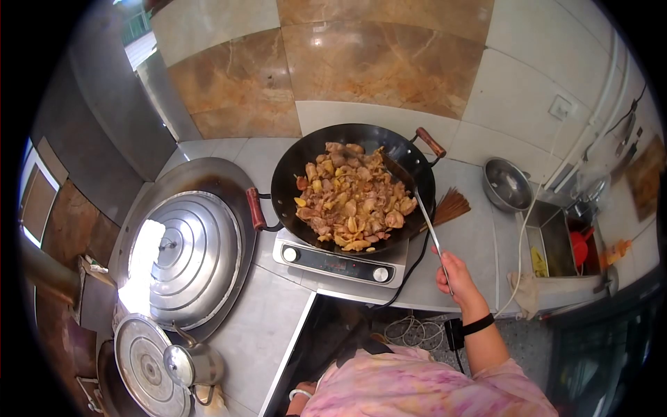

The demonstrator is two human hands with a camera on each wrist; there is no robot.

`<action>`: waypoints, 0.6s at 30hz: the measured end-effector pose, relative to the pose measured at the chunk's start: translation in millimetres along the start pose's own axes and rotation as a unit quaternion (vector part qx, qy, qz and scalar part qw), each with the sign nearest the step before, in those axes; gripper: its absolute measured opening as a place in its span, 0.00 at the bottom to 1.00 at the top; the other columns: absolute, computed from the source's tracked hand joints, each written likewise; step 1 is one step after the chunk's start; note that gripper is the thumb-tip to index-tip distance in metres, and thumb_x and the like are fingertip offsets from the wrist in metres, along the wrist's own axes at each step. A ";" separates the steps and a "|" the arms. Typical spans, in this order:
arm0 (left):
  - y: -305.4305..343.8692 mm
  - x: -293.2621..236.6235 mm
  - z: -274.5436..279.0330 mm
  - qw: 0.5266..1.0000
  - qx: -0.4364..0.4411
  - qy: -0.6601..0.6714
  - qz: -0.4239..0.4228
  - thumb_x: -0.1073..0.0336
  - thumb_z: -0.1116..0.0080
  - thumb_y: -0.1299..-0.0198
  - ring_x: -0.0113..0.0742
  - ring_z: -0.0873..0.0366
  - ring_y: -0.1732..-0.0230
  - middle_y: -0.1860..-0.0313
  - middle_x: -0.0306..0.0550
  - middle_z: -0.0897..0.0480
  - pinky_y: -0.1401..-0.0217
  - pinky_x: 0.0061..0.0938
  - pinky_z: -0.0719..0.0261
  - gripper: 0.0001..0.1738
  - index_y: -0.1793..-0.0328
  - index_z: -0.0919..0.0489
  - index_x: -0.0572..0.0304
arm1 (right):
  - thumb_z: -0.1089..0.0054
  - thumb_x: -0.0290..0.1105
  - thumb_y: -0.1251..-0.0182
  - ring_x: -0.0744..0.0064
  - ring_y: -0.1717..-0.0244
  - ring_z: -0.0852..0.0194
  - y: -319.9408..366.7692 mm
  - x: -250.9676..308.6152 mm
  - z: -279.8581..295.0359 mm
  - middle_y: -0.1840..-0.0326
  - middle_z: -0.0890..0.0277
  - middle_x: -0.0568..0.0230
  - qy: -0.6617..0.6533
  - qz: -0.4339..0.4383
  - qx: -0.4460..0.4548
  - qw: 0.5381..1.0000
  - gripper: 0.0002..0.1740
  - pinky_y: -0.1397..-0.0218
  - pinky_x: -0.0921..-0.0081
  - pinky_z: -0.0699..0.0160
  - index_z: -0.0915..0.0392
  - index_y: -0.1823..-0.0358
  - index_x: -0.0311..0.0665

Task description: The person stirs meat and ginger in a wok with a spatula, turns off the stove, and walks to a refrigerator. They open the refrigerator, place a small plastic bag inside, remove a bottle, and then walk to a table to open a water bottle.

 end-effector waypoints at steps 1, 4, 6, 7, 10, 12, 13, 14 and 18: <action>0.6 -0.7 0.8 1.000 0.000 -0.001 0.000 0.46 0.50 0.44 0.51 0.30 0.39 0.45 0.61 0.24 0.36 0.34 0.34 0.28 0.50 0.20 0.63 | 0.58 0.50 0.29 0.83 0.90 0.53 0.0 0.4 0.0 0.87 0.45 0.73 0.000 0.000 0.001 1.000 0.27 0.88 0.84 0.53 0.36 0.38 0.39; 1.6 -0.6 0.8 1.000 0.002 -0.003 0.002 0.46 0.51 0.44 0.51 0.29 0.39 0.46 0.61 0.24 0.36 0.34 0.34 0.28 0.50 0.20 0.63 | 0.58 0.50 0.29 0.84 0.90 0.53 0.4 0.6 0.0 0.87 0.45 0.73 0.000 -0.003 -0.001 1.000 0.27 0.88 0.84 0.53 0.36 0.38 0.39; 0.3 -1.2 1.4 1.000 0.005 -0.007 0.002 0.46 0.51 0.44 0.51 0.29 0.39 0.46 0.61 0.24 0.36 0.34 0.34 0.28 0.50 0.20 0.63 | 0.58 0.50 0.29 0.84 0.90 0.54 0.9 1.3 -0.2 0.87 0.45 0.73 0.002 -0.001 0.000 1.000 0.27 0.88 0.84 0.54 0.36 0.38 0.39; -1.5 -1.8 2.6 1.000 0.006 -0.009 0.005 0.46 0.51 0.44 0.51 0.29 0.39 0.46 0.61 0.24 0.36 0.34 0.34 0.28 0.50 0.20 0.63 | 0.58 0.50 0.29 0.84 0.90 0.54 0.8 1.3 0.0 0.87 0.45 0.73 0.003 -0.001 0.001 1.000 0.27 0.88 0.84 0.54 0.36 0.38 0.39; -35.0 21.2 -17.1 0.943 -0.170 -0.144 -0.245 0.46 0.51 0.44 0.52 0.29 0.40 0.47 0.61 0.23 0.36 0.34 0.33 0.28 0.50 0.20 0.62 | 0.58 0.50 0.29 0.83 0.90 0.53 -0.1 0.3 1.5 0.87 0.45 0.73 0.005 -0.003 0.001 1.000 0.27 0.88 0.84 0.54 0.36 0.38 0.39; -47.7 33.0 -14.5 0.995 -0.040 -0.018 -0.085 0.45 0.51 0.45 0.51 0.28 0.40 0.48 0.61 0.23 0.36 0.33 0.33 0.29 0.51 0.20 0.63 | 0.58 0.50 0.29 0.83 0.90 0.53 -0.6 0.0 2.4 0.87 0.45 0.73 0.001 -0.005 -0.002 1.000 0.27 0.88 0.84 0.53 0.36 0.38 0.38; -45.5 27.7 -12.4 0.996 -0.030 -0.005 -0.078 0.45 0.51 0.45 0.51 0.28 0.41 0.48 0.61 0.23 0.37 0.33 0.32 0.29 0.51 0.20 0.63 | 0.58 0.50 0.29 0.83 0.90 0.53 -0.3 0.8 1.9 0.87 0.45 0.73 0.002 -0.005 -0.002 1.000 0.27 0.88 0.84 0.53 0.36 0.38 0.38; -44.6 21.8 -11.8 0.997 -0.023 0.002 -0.075 0.45 0.51 0.45 0.51 0.28 0.41 0.48 0.61 0.23 0.37 0.33 0.32 0.29 0.51 0.20 0.63 | 0.58 0.50 0.29 0.83 0.90 0.53 0.3 1.4 1.7 0.87 0.45 0.73 0.003 -0.006 -0.004 1.000 0.27 0.88 0.84 0.53 0.36 0.38 0.38; -28.0 5.1 -13.9 0.998 0.005 0.033 -0.057 0.43 0.51 0.45 0.51 0.27 0.42 0.50 0.61 0.22 0.38 0.32 0.31 0.30 0.52 0.20 0.65 | 0.58 0.49 0.29 0.83 0.90 0.53 0.1 1.5 1.7 0.87 0.45 0.73 0.007 -0.004 -0.004 1.000 0.27 0.88 0.84 0.53 0.36 0.38 0.38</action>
Point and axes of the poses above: each hand's wrist, its own y-axis away from the middle knuckle, its own z-axis out of the back of the hand, x = y × z, the point moved 6 cm from there along -y, towards the middle knuckle
